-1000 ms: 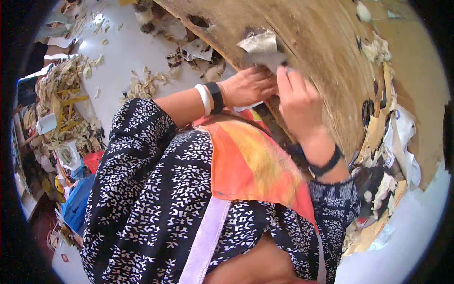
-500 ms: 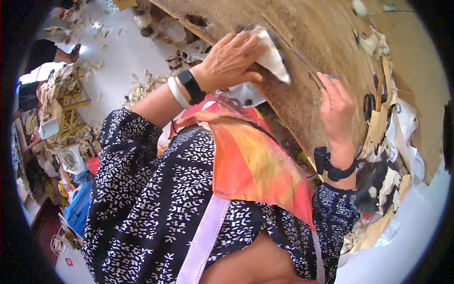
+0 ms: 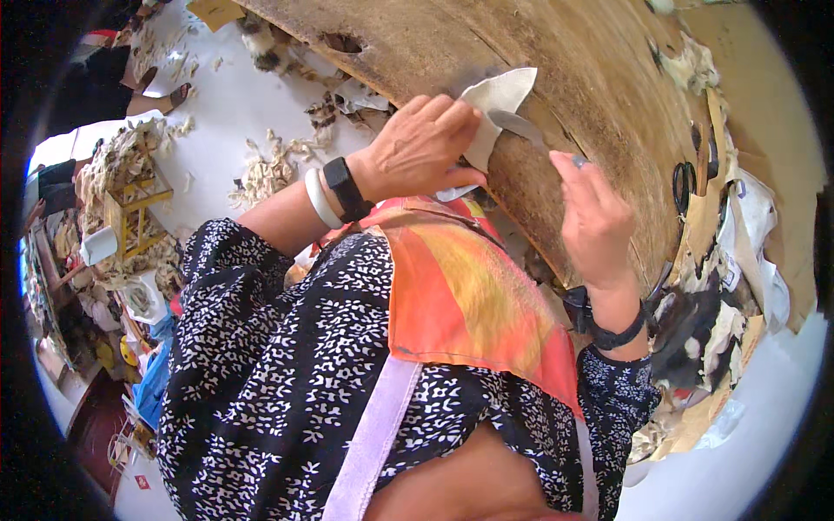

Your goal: Skiving the edge of a small piece of leather using a specialized hand knife on a workbench.

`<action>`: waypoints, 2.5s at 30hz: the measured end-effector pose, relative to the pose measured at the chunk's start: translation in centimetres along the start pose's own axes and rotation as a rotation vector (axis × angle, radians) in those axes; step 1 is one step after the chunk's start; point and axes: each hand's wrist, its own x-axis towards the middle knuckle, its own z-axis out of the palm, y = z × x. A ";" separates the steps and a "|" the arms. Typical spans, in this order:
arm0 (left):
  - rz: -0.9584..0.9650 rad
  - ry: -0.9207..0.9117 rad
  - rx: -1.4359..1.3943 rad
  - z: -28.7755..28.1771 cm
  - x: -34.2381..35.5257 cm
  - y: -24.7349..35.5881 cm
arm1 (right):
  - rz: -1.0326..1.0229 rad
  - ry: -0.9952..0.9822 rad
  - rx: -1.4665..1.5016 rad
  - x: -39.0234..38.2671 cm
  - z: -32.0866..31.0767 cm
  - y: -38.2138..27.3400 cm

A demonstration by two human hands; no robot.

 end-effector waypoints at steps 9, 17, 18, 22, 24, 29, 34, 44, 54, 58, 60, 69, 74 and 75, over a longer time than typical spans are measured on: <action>0.255 0.052 0.072 2.3 1.2 0.7 | -0.139 -0.061 -0.230 1.6 -0.4 -0.7; 0.322 -0.006 0.120 4.0 0.3 0.8 | -0.249 -0.071 -0.370 0.8 1.1 -2.1; 0.328 -0.008 0.087 4.4 0.0 0.8 | -0.257 -0.062 -0.382 0.6 1.6 -2.2; 0.329 0.016 0.006 5.5 -0.4 0.4 | -0.255 -0.010 -0.412 1.5 4.5 -1.5; 0.314 0.082 0.137 5.2 0.0 0.4 | -0.239 0.070 -0.378 2.4 5.5 -0.8; 0.241 0.102 0.059 4.8 0.8 0.7 | -0.191 0.071 -0.150 4.2 4.1 1.3; 0.158 0.004 0.057 0.6 0.9 -0.3 | 0.066 0.075 0.038 2.8 0.3 1.8; 0.270 -0.012 0.004 3.4 0.2 0.6 | -0.152 0.036 -0.125 1.8 1.5 -1.4; 0.353 0.000 0.047 4.5 0.0 0.7 | -0.201 -0.096 -0.346 0.5 1.1 -2.8; 0.420 0.079 0.084 5.7 -0.1 1.1 | -0.195 -0.017 -0.352 -1.0 1.5 -2.1; 0.463 0.106 0.049 6.0 -0.1 1.3 | -0.195 -0.017 -0.378 -1.2 2.1 -1.9; 0.416 0.024 0.129 6.5 -0.9 0.4 | -0.255 0.058 -0.403 1.6 4.6 -1.5; 0.321 0.035 0.163 6.0 -0.3 0.0 | -0.194 0.007 -0.263 2.0 3.6 -0.5; 0.322 0.038 0.166 5.4 0.1 0.2 | -0.195 0.010 -0.266 1.9 3.0 -0.2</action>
